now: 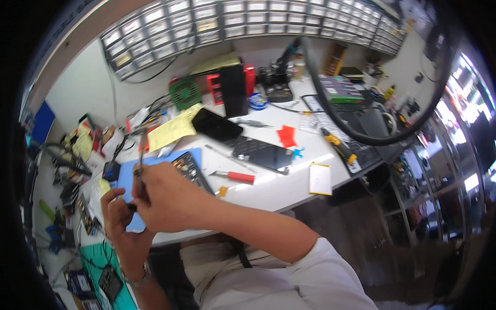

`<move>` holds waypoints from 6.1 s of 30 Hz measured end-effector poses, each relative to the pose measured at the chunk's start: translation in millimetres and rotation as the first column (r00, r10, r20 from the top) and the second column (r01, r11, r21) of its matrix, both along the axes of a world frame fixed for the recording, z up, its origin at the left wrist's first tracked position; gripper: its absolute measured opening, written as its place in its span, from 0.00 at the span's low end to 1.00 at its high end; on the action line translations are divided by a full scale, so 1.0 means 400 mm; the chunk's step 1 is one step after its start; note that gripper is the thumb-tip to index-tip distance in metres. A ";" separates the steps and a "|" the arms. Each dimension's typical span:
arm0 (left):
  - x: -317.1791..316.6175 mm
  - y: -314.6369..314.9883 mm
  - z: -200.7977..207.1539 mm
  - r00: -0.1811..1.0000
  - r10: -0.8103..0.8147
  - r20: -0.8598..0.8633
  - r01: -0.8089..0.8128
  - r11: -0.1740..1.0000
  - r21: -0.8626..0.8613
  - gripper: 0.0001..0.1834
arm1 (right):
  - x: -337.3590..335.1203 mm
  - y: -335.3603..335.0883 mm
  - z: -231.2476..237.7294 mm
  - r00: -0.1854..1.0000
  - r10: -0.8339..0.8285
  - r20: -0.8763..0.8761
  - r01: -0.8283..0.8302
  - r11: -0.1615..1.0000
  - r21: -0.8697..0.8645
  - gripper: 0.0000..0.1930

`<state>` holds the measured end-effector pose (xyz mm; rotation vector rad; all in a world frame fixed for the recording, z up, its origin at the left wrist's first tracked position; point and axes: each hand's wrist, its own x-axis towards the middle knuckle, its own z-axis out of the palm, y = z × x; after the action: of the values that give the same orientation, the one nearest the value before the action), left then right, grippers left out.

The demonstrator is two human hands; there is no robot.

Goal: The person disassembles a smartphone, removes the battery and internal components, cleans the interior with a utility knife, and reassembles the device by reconnecting cables and securing parts.

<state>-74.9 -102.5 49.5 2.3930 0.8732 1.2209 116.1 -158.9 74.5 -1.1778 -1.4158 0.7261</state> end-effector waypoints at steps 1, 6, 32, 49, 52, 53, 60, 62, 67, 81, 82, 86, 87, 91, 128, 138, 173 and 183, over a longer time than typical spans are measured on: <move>0.000 0.004 -0.001 1.000 -0.022 0.017 0.022 1.000 0.014 0.28 | 0.001 -0.003 0.007 1.000 -0.004 0.023 0.005 1.000 -0.005 0.07; -0.016 0.018 -0.009 0.989 -0.128 0.068 0.125 0.991 0.048 0.28 | 0.001 -0.024 0.037 0.996 -0.093 0.017 0.093 0.996 -0.007 0.06; -0.030 0.059 -0.137 0.734 -0.384 0.559 0.674 0.508 -0.536 0.42 | -0.016 -0.030 -0.080 0.959 -0.226 0.168 0.197 0.965 0.172 0.07; -0.023 0.056 -0.129 0.657 -0.269 0.704 0.752 0.300 -0.588 0.49 | -0.039 -0.033 -0.103 0.947 -0.268 0.179 0.209 0.934 0.290 0.13; -0.020 0.054 -0.136 0.668 -0.251 0.701 0.744 0.258 -0.616 0.48 | -0.040 -0.044 -0.105 0.952 -0.268 0.148 0.217 0.931 0.295 0.14; -0.019 0.053 -0.141 0.668 -0.250 0.701 0.743 0.281 -0.608 0.48 | -0.041 -0.047 -0.106 0.953 -0.269 0.136 0.220 0.929 0.298 0.14; -0.058 0.010 -0.129 0.669 -0.167 0.724 0.735 0.293 -0.612 0.55 | -0.082 -0.054 -0.101 0.949 -0.243 0.203 0.147 0.906 0.397 0.12; -0.043 0.013 -0.132 0.575 -0.193 0.795 0.817 0.180 -0.547 0.54 | -0.074 -0.064 -0.120 0.949 -0.267 0.169 0.178 0.894 0.411 0.09; -0.053 -0.035 -0.134 0.522 -0.308 0.796 0.850 0.259 -0.458 0.49 | -0.092 -0.118 -0.028 0.927 -0.187 0.326 0.090 0.953 0.290 0.02; -0.125 -0.123 -0.182 0.443 -0.030 0.896 0.756 0.549 -0.356 0.58 | -0.135 -0.072 -0.088 0.978 -0.132 0.162 0.104 0.979 0.173 0.02; -0.127 -0.125 -0.174 0.274 0.023 0.961 0.827 0.504 -0.248 0.60 | -0.095 -0.059 -0.113 0.983 -0.156 0.099 0.149 0.986 0.075 0.03; -0.161 -0.064 -0.100 0.295 0.131 0.947 0.788 0.527 -0.318 0.61 | -0.072 -0.092 -0.096 0.987 -0.112 0.117 0.093 0.983 0.161 0.06; -0.193 -0.044 -0.106 0.243 0.197 0.950 0.833 0.459 -0.308 0.56 | -0.085 -0.109 -0.083 0.986 -0.131 0.106 0.114 0.982 0.154 0.06; -0.252 0.036 -0.125 0.246 0.301 0.922 0.765 0.524 -0.375 0.55 | -0.104 -0.168 -0.038 0.992 -0.112 -0.064 0.123 0.967 0.225 0.05; -0.154 0.072 -0.293 0.073 0.307 0.949 0.871 0.444 -0.211 0.36 | 0.010 -0.291 -0.958 0.548 0.032 0.836 0.270 0.939 -0.213 0.07; -0.137 0.067 -0.299 0.266 0.288 0.920 0.821 0.433 -0.373 0.48 | 0.190 -0.157 -1.292 0.274 0.027 0.961 0.283 0.953 -0.108 0.19; -0.176 0.065 -0.311 0.273 0.372 0.887 0.740 0.508 -0.441 0.44 | 0.119 -0.088 -0.942 0.502 0.022 0.864 0.509 0.801 -0.315 0.15; -0.159 0.043 -0.284 0.225 0.356 0.907 0.769 0.506 -0.389 0.41 | 0.077 -0.140 -0.824 0.685 0.232 0.691 0.437 0.628 -0.644 0.15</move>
<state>-138.6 -85.3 -64.2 0.5357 0.3474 1.3151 146.8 -215.0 -254.9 -2.4720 -1.6720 0.8528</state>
